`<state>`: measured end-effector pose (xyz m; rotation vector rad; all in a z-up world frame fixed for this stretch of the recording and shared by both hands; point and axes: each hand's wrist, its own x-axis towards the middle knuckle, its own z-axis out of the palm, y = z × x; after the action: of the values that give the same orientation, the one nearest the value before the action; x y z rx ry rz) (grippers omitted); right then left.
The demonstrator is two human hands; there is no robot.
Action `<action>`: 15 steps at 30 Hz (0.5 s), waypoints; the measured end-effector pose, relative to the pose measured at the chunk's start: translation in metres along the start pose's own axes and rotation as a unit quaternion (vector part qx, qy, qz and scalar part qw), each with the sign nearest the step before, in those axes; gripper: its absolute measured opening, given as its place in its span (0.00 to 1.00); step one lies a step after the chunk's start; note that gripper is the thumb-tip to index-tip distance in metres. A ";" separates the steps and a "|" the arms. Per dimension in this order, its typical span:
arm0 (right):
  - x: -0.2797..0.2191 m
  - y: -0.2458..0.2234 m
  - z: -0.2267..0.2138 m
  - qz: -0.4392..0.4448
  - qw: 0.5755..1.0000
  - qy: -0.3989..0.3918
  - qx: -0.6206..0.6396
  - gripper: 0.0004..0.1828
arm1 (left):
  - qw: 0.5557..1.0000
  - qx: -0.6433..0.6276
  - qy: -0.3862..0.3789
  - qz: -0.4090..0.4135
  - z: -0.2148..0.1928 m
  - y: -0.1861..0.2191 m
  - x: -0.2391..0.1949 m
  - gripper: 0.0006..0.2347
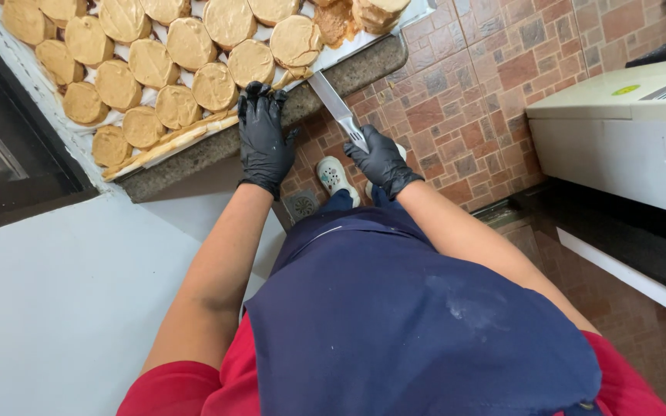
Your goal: The person uses a large knife to cut rows of round, light-brown biscuits arranged on white trays. They slice through the biscuits in a continuous motion, separating them into individual pieces while wearing black gloves.
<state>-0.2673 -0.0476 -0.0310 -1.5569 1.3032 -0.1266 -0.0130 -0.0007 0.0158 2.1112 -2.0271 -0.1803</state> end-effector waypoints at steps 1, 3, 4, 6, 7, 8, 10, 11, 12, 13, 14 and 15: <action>0.000 0.004 0.001 -0.001 1.000 0.001 0.000 0.23 | 1.000 0.000 0.001 0.001 -0.004 0.003 0.001 0.35; 0.007 0.011 0.001 0.003 1.000 -0.017 0.012 0.20 | 0.999 -0.030 0.045 -0.005 -0.012 0.007 0.007 0.30; 0.009 0.011 0.003 0.003 1.000 -0.017 0.013 0.20 | 0.999 -0.029 0.045 -0.004 -0.008 0.001 0.012 0.30; 0.015 0.011 0.003 -0.002 0.991 -0.044 0.123 0.16 | 0.983 -0.017 0.181 0.002 0.000 -0.010 0.025 0.18; 0.003 0.002 -0.002 -0.005 0.992 -0.042 0.122 0.16 | 0.983 -0.017 0.185 0.002 -0.009 -0.005 0.030 0.18; 0.000 -0.010 -0.011 -0.018 0.992 -0.054 0.115 0.13 | 0.985 -0.047 0.166 -0.028 -0.020 -0.002 0.043 0.20; -0.008 -0.023 -0.018 -0.044 0.992 -0.061 0.104 0.10 | 0.983 -0.074 0.162 -0.054 -0.029 0.010 0.063 0.22; -0.011 -0.022 -0.018 -0.049 0.993 -0.058 0.091 0.11 | 0.987 -0.045 0.135 -0.073 -0.025 0.019 0.071 0.31; 0.000 -0.026 -0.021 -0.067 0.994 -0.049 0.074 0.13 | 0.988 -0.012 0.122 -0.089 -0.024 0.023 0.092 0.41; -0.003 -0.029 -0.019 -0.094 0.993 -0.037 0.068 0.13 | 0.985 -0.005 0.151 -0.084 -0.026 0.024 0.093 0.41; -0.006 -0.029 -0.022 -0.043 0.994 -0.054 0.081 0.13 | 0.989 -0.003 0.095 -0.109 -0.026 0.029 0.099 0.42; -0.006 -0.027 -0.024 0.008 0.993 -0.070 0.094 0.16 | 0.990 -0.003 0.039 -0.135 -0.022 0.033 0.106 0.44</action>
<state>-0.2677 -0.0623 0.0025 -1.3697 1.1586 -0.1238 -0.0354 -0.1057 0.0509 2.3440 -1.6912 -0.1420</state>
